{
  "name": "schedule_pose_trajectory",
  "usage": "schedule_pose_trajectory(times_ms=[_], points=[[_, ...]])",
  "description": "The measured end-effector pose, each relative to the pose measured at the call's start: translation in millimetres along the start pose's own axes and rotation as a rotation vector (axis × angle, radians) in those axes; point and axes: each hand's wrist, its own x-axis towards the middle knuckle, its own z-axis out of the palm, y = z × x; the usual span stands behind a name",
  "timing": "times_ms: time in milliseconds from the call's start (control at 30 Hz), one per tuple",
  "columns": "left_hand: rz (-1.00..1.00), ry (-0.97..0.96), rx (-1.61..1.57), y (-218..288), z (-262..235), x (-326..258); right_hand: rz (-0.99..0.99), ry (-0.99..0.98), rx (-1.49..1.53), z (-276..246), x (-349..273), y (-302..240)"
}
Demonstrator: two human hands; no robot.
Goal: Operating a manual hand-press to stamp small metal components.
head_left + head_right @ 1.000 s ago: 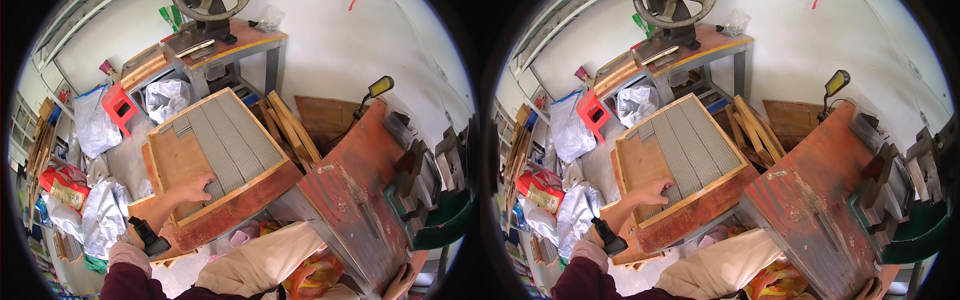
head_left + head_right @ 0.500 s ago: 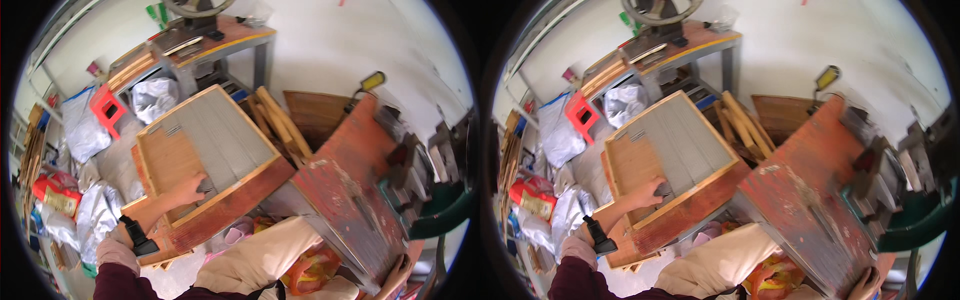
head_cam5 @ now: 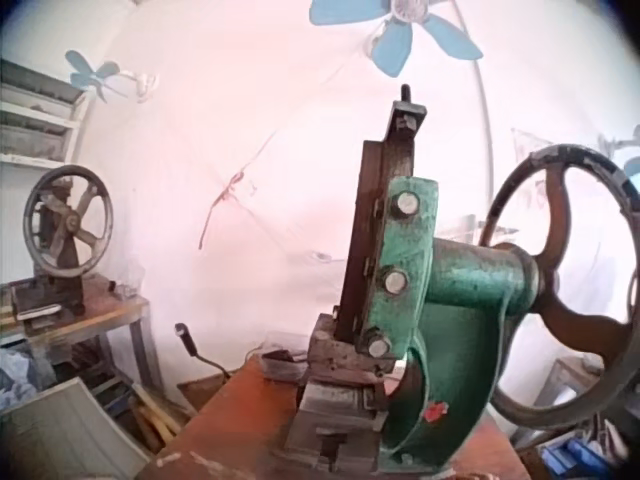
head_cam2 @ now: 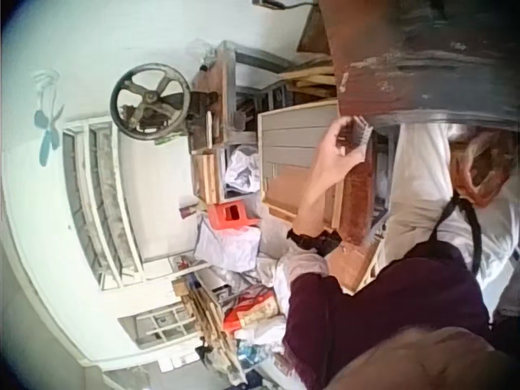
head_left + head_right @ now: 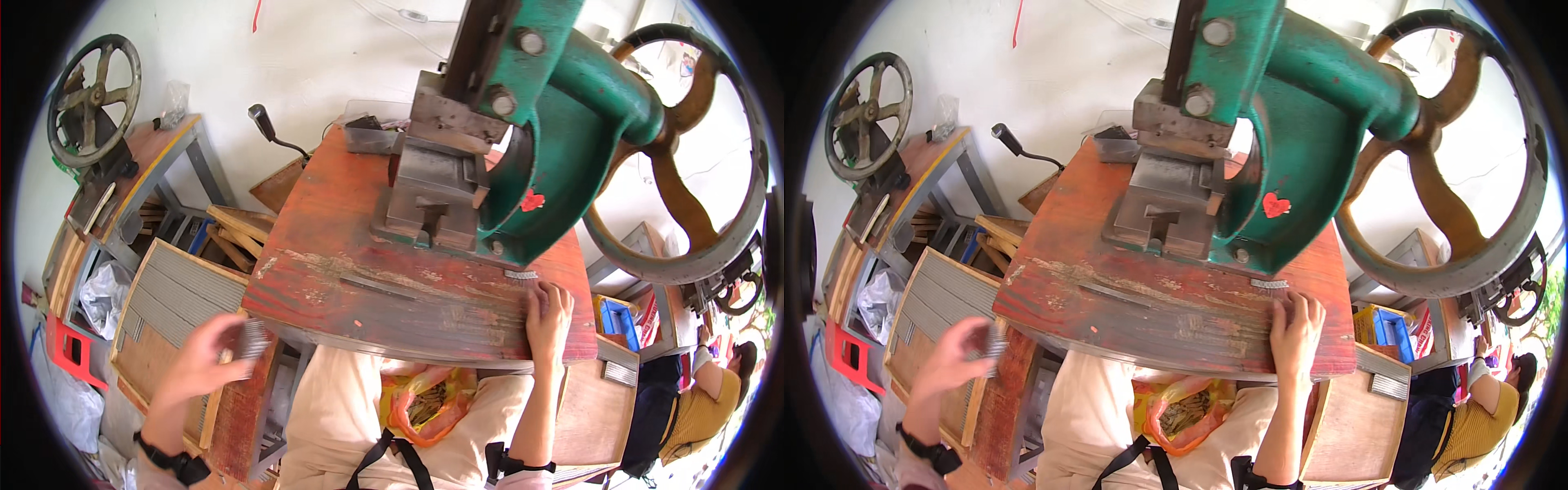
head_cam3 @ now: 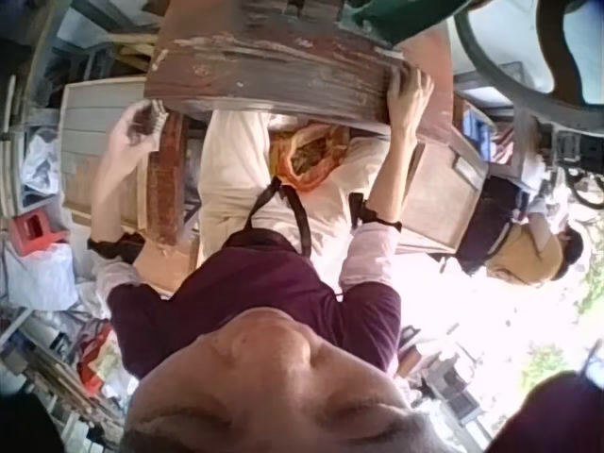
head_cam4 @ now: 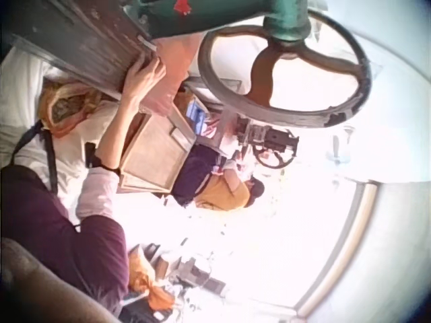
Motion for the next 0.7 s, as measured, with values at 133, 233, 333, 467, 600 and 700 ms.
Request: schedule_pose_trajectory(times_ms=[133,233,333,467,600,700], points=[[0.509,-0.315,0.566,55.3,93.5,79.9,-0.075,-0.255,0.45,-18.7,-7.7,-40.2],[0.672,-0.412,0.86,72.4,153.3,117.3,-0.316,-0.502,0.569,-25.9,-15.5,-67.1],[0.92,-0.476,1.088,76.5,174.0,131.1,-0.327,-0.506,0.649,-17.1,-14.8,-78.0],[0.737,-0.412,1.039,68.7,172.5,120.7,-0.342,-0.6,0.633,0.4,-8.6,-69.9],[0.679,-0.268,0.838,57.5,168.8,111.3,-0.349,-0.613,0.651,6.0,-9.5,-62.1],[0.656,-0.238,0.754,49.5,166.5,114.3,-0.336,-0.566,0.642,6.3,-12.7,-64.1]])
